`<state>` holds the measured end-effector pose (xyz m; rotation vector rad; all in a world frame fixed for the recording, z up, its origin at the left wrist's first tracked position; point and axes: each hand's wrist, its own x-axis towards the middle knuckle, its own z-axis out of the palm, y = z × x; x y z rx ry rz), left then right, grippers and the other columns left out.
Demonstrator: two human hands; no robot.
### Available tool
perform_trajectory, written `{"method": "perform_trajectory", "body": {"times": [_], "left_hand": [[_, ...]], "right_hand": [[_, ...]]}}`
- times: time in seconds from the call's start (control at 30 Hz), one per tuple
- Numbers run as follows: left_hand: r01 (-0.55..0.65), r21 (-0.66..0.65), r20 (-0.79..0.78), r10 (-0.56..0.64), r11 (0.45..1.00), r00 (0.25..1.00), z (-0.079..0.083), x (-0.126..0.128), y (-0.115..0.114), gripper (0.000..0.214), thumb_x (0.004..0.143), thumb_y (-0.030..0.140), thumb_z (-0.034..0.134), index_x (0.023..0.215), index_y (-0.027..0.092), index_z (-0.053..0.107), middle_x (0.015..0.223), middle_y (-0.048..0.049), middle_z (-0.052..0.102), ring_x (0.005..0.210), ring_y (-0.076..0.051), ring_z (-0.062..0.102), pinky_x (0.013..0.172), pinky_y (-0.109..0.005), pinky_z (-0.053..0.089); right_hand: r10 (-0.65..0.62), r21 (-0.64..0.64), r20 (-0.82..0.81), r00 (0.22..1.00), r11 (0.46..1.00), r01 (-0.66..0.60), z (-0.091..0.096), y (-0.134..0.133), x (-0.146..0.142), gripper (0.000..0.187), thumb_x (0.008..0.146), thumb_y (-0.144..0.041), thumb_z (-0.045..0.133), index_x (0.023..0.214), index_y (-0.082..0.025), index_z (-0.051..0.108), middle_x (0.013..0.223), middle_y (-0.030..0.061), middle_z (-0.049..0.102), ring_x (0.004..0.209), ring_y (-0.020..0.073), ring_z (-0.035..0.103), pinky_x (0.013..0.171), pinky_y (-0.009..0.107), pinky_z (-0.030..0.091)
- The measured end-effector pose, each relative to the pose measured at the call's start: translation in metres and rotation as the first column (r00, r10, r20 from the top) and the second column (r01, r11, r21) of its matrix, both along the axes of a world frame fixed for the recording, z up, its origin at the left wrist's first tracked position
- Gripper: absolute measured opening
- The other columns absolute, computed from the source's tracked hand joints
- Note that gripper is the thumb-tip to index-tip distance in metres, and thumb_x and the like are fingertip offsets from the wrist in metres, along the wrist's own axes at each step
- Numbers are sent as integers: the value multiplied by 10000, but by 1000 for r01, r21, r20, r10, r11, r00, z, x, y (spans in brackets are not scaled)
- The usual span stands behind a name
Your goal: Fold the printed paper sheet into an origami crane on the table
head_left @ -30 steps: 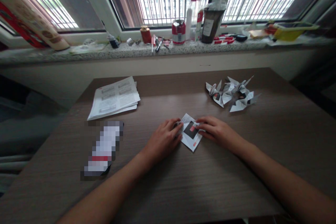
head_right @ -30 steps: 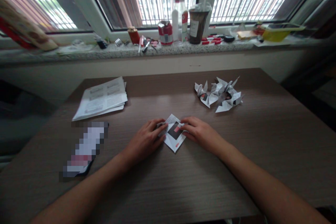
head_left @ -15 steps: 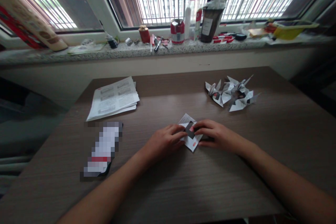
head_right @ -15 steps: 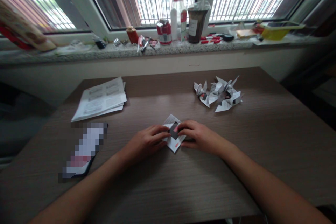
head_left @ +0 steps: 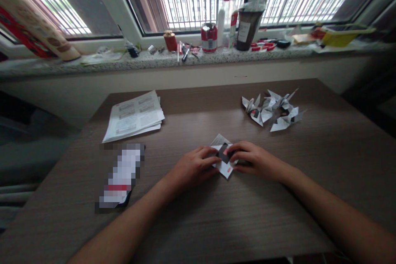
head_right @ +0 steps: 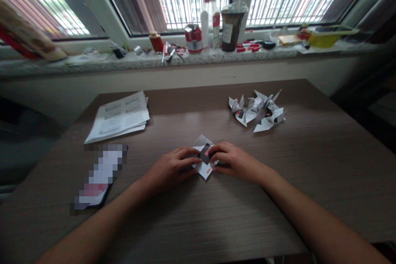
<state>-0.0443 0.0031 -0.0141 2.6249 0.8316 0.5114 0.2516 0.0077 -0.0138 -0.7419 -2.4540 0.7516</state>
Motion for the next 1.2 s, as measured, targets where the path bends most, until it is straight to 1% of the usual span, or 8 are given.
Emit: {"method": "perform_trajectory", "body": {"times": [0.33,0.43,0.57,0.77,0.9,1.0,1.1,1.2], "left_hand": [[-19,-48,6,19,999,1000,3,1,-1,235,1038,302,635,1260,270,701,1366,-98,637,1187,-270,650,959,-438,576],[-23,-46,15,24,999,1000,4,1,-2,234,1031,294,645,1256,274,706,1361,-95,642,1193,-269,648,963,-441,575],[-30,-41,18,31,999,999,2,1,-2,224,1040,299,635,1252,274,707,1363,-91,643,1190,-267,648,963,-440,575],[-27,-10,15,28,1000,999,-3,2,1,203,1056,305,614,1232,263,707,1332,-93,655,1158,-266,660,928,-431,588],[-32,-17,23,32,999,999,-1,3,0,202,1057,273,601,1236,245,688,1312,-98,665,1148,-265,667,921,-430,594],[-30,-56,43,32,998,999,3,3,-1,248,1039,293,627,1279,238,660,1339,-101,655,1182,-268,661,968,-440,587],[-63,-72,66,67,995,996,5,2,-3,383,974,362,720,1325,233,640,1408,-135,614,1245,-302,635,1012,-476,579],[-85,-62,71,89,994,993,3,3,-2,454,937,346,758,1354,225,625,1450,-155,584,1296,-320,604,1056,-505,556]], "right_hand": [[2,-17,-6,1000,1000,-2,4,-1,-1,143,996,-250,692,1134,-236,728,1343,103,664,1263,236,607,1070,438,514],[5,-24,-6,1000,1000,-5,4,-1,0,149,999,-241,685,1141,-242,727,1346,99,661,1270,234,604,1074,440,513],[7,-27,-5,1000,1000,-7,3,0,0,158,972,-250,726,1130,-246,726,1349,95,657,1268,240,603,1071,448,514],[-13,-22,-6,1000,1000,13,4,-2,-3,108,990,-258,704,1094,-234,722,1319,95,667,1246,234,608,1061,448,514],[-12,-4,-13,1000,1000,11,3,-2,-3,83,1014,-256,669,1078,-232,714,1317,98,665,1244,238,606,1054,453,515],[-20,-15,-23,1000,1000,20,3,-3,-4,85,1034,-247,630,1092,-238,693,1303,97,666,1223,234,619,1041,450,524],[-43,-52,-46,998,998,41,6,-4,-6,94,1057,-229,577,1092,-232,665,1260,103,678,1191,226,635,1021,435,534],[-55,-85,-72,996,995,49,10,-5,-8,90,1066,-226,551,1080,-226,640,1228,102,692,1181,223,640,1018,428,532]]}}
